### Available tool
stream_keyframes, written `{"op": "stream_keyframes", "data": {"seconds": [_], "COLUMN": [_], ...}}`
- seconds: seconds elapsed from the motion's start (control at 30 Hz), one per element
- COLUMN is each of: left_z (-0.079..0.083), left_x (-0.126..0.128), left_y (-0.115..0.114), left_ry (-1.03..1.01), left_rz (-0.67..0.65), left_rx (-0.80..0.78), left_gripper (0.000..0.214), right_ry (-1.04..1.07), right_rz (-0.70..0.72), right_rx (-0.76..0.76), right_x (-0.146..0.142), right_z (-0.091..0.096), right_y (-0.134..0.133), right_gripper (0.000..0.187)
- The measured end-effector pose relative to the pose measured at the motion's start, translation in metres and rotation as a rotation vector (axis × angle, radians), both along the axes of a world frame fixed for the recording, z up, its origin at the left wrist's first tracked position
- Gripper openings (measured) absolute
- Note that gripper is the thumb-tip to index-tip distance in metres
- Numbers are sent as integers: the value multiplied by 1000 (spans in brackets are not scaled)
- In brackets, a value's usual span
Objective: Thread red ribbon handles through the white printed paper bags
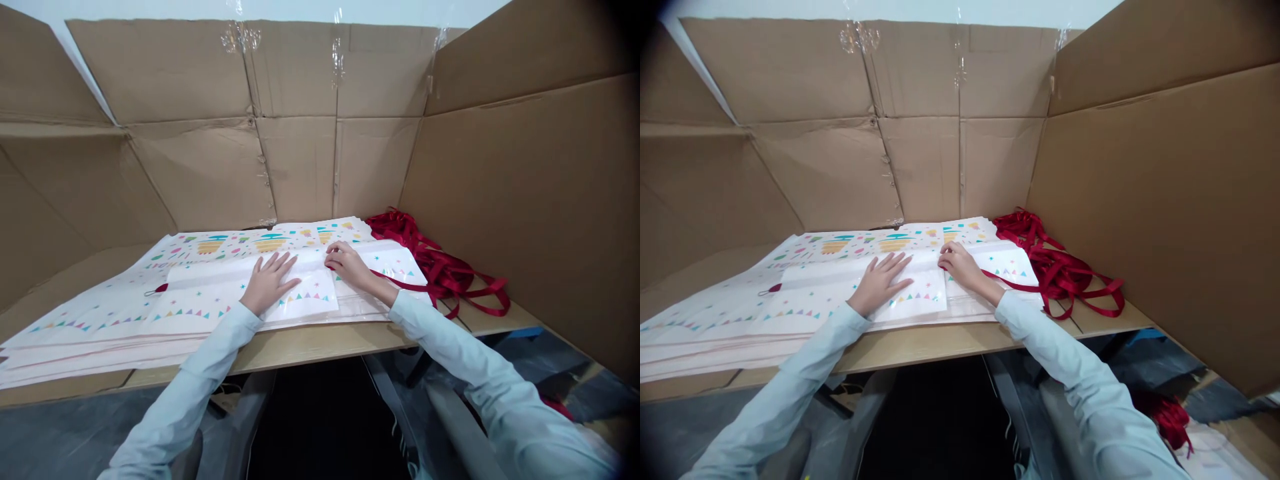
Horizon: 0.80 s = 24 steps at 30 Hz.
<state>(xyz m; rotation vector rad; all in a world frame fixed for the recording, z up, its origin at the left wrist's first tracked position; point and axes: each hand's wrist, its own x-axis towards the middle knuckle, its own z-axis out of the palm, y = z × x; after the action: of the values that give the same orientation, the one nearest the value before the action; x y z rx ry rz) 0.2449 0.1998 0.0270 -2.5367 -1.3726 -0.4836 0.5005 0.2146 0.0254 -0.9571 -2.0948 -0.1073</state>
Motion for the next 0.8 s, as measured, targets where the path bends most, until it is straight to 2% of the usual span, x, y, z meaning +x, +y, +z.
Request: {"op": "stream_keyframes", "data": {"seconds": [0.1,0.2,0.3,0.43,0.53,0.6,0.63,0.67,0.73,0.77,0.8], "left_z": [1,1,3,11,20,23,23,23,21,20,20], "left_x": [1,14,41,75,67,38,18,-4,-53,-76,-97], "left_y": [0,-1,0,4,10,11,9,6,-4,-10,-15], "left_ry": [-4,-17,-40,-35,-83,-248,-384,-570,-986,-1208,-1447], "left_rz": [-13,-33,-59,-121,-194,-169,-104,24,430,625,752], "left_rx": [15,11,2,-34,-115,-94,-40,42,196,193,108], "left_gripper": [58,59,58,50,48,48,47,46,52,59,64], "right_ry": [27,28,-59,-171,-167,-162,-168,-181,-220,-240,-257], "right_rz": [-92,-278,-396,-582,-716,-745,-744,-732,-679,-648,-616], "right_rx": [8,71,112,31,-43,-70,-73,-70,-60,-58,-61], "right_x": [5,8,1,-14,-15,-11,-7,-4,2,5,8], "right_z": [6,8,-4,-29,-38,-38,-37,-35,-32,-30,-29], "right_y": [-9,-34,-68,-95,-97,-95,-94,-92,-88,-85,-82], "right_gripper": [20,22,29,44,50,51,52,53,55,56,57]}}
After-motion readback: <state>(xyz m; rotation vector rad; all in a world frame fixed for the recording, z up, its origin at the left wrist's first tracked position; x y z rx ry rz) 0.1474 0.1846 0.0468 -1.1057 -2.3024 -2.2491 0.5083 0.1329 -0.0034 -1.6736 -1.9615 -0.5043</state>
